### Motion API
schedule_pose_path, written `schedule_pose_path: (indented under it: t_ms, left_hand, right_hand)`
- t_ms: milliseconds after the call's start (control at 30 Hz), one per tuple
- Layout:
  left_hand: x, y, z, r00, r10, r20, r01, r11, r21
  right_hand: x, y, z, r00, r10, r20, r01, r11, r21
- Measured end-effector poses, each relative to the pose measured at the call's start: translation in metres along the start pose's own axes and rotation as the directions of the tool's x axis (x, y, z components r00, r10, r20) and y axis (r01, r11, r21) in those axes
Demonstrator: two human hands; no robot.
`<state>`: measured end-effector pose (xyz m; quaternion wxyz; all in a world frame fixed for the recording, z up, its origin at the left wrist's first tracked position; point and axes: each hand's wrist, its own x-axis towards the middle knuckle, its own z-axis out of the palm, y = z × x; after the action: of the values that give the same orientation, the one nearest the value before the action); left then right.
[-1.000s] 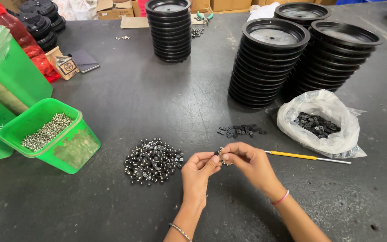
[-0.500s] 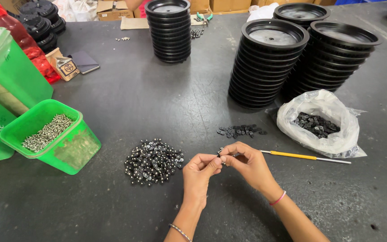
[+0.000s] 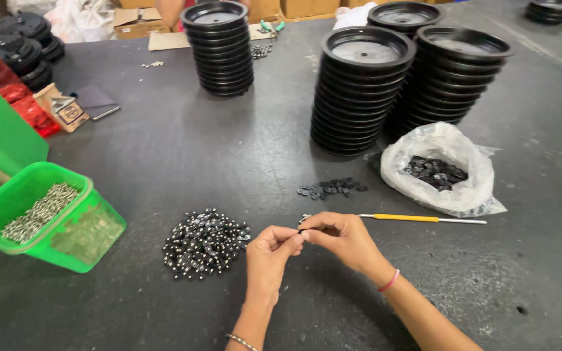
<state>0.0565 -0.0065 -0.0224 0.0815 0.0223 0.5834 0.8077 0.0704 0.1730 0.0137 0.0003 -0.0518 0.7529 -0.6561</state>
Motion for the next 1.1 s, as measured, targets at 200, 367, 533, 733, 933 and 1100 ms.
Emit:
schedule_pose_path:
  t_ms: [200,367,533,733,933,1100]
  left_hand:
    - [-0.001,0.013,0.000,0.997,0.053,0.065,-0.045,0.992,-0.117]
    - [-0.003,0.017,0.003,0.968,0.236,0.080,-0.241,0.968,0.064]
    - [-0.003,0.014,0.000,0.922,0.381,0.068,-0.386,0.920,0.074]
    - [-0.005,0.012,-0.001,0.897,0.441,0.040,-0.442,0.885,0.148]
    - [-0.005,0.021,0.000,0.892,0.445,0.076,-0.451,0.872,0.190]
    - [-0.008,0.026,0.001,0.868,0.491,0.079,-0.474,0.768,0.432]
  right_hand:
    - [0.004,0.005,-0.005,0.996,0.004,0.088,-0.027,0.966,0.259]
    - [0.004,0.011,-0.007,0.981,0.044,0.187,-0.119,0.904,0.411]
    - [0.002,0.010,0.003,0.979,0.018,0.201,-0.099,0.911,0.400]
    - [-0.001,0.005,0.009,0.986,-0.016,0.166,-0.044,0.935,0.351]
    - [0.001,0.006,0.008,0.986,0.004,0.166,-0.066,0.925,0.374]
    - [0.002,0.008,0.012,0.985,0.033,0.167,-0.104,0.895,0.433]
